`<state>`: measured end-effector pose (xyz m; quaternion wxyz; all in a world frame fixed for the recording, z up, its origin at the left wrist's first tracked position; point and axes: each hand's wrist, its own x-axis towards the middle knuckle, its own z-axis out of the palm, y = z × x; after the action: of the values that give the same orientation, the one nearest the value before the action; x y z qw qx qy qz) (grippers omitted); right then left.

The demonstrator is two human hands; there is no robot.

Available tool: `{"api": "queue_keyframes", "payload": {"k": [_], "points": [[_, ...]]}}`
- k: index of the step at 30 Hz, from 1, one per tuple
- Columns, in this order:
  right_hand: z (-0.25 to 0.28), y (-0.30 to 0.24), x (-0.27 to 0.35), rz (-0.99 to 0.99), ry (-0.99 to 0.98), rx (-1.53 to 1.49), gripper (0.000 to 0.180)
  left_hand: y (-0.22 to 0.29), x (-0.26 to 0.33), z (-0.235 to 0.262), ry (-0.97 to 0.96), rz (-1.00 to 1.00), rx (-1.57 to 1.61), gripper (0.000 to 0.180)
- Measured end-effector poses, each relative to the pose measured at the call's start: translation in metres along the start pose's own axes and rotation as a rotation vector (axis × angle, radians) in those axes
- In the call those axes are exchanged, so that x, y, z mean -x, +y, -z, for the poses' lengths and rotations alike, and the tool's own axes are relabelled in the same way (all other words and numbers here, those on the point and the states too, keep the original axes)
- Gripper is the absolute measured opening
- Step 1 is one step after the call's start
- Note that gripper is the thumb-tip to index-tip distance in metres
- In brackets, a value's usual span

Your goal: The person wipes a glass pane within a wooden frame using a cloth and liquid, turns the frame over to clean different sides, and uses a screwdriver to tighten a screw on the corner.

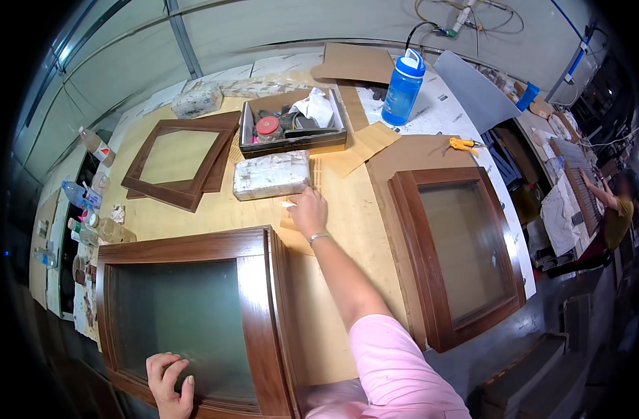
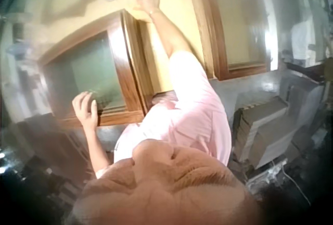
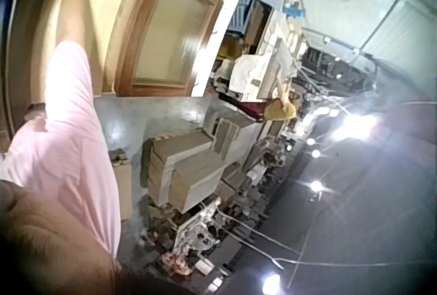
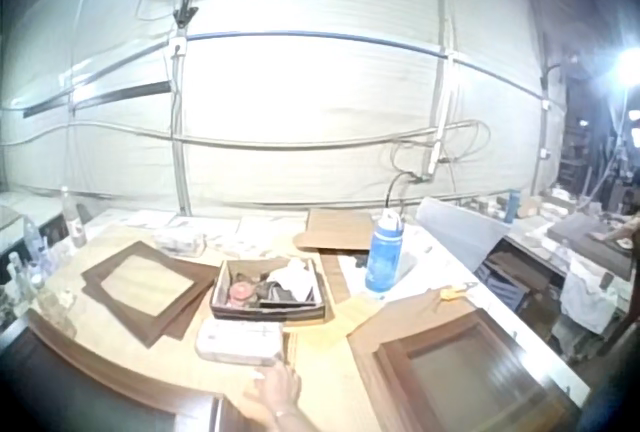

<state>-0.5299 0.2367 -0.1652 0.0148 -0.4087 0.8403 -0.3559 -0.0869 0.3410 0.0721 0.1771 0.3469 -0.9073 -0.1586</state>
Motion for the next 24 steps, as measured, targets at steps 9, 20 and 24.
{"api": "queue_keyframes", "payload": {"k": [9,20,24], "points": [[-0.017,-0.005,-0.003,-0.123,0.076,0.007,0.006,-0.003,0.001,-0.001,-0.003,0.024,0.005,0.027],[-0.034,-0.004,0.000,-0.081,0.206,-0.054,0.009,0.000,-0.001,0.001,0.004,0.029,-0.011,0.027],[-0.032,-0.001,0.000,-0.072,0.184,-0.078,0.009,-0.002,-0.001,0.001,0.008,0.016,-0.004,0.026]]}}
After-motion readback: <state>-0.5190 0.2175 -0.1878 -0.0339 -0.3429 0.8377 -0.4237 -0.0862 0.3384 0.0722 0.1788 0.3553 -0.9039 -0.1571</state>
